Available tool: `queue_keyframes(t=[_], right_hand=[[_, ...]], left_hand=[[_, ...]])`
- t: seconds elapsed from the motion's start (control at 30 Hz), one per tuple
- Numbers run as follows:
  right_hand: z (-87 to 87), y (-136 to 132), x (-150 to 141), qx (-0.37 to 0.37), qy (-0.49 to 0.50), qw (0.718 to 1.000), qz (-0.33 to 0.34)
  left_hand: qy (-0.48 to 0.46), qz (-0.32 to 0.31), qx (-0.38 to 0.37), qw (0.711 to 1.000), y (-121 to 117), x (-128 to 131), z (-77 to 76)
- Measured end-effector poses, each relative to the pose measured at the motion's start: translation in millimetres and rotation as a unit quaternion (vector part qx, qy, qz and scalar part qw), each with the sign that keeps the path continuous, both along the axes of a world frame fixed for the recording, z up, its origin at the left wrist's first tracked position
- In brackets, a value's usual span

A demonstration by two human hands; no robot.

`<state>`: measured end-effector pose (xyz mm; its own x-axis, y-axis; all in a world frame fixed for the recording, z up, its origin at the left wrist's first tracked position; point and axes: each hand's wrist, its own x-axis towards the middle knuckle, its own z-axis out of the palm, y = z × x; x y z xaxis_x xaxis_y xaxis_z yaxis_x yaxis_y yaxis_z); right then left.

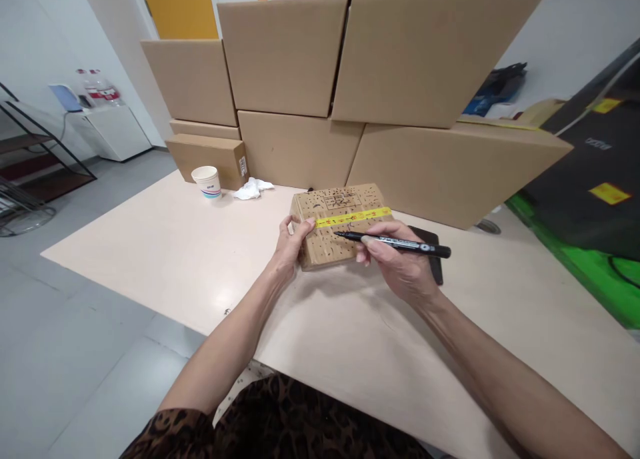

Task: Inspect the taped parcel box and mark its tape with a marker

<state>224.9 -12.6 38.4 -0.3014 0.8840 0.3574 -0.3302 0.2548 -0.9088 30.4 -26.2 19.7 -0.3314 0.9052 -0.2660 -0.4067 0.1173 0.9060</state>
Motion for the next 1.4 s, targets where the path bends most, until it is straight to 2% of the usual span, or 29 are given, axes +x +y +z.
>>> queue_keyframes(t=[0.13, 0.23, 0.3, 0.47, 0.7, 0.77, 0.93, 1.13, 1.4], right_hand=[[-7.3, 5, -8, 0.032, 0.006, 0.999, -0.008], [-12.1, 7, -13, 0.063, -0.06, 0.996, 0.0], [-12.2, 6, -17, 0.093, -0.112, 0.989, -0.019], [-4.1, 4, -27, 0.178, -0.18, 0.962, -0.103], [-1.4, 2, -28, 0.284, -0.265, 0.915, -0.112], [-2.4, 2, -29, 0.282, -0.264, 0.916, -0.107], [-4.2, 5, -33, 0.222, -0.202, 0.945, -0.128], [-1.9, 3, -38, 0.206, -0.227, 0.946, -0.109], [-0.2, 8, -30, 0.161, -0.191, 0.964, -0.085]], left_hand=[[-0.01, -0.002, 0.007, 1.0, 0, 1, -1.0], [-0.015, -0.001, 0.01, 1.0, -1, 2, -0.6], [-0.013, -0.001, 0.006, 1.0, -2, 3, -0.1], [-0.01, 0.001, 0.005, 1.0, -2, 4, -1.2], [-0.002, 0.0, 0.011, 1.0, 1, 3, -9.5], [0.002, -0.003, 0.013, 1.0, 1, 3, -10.4], [-0.005, -0.002, 0.017, 1.0, 0, 4, -7.8], [-0.018, 0.01, 0.016, 1.0, -2, 6, -2.9], [-0.022, 0.011, 0.021, 0.999, -3, 7, -1.7]])
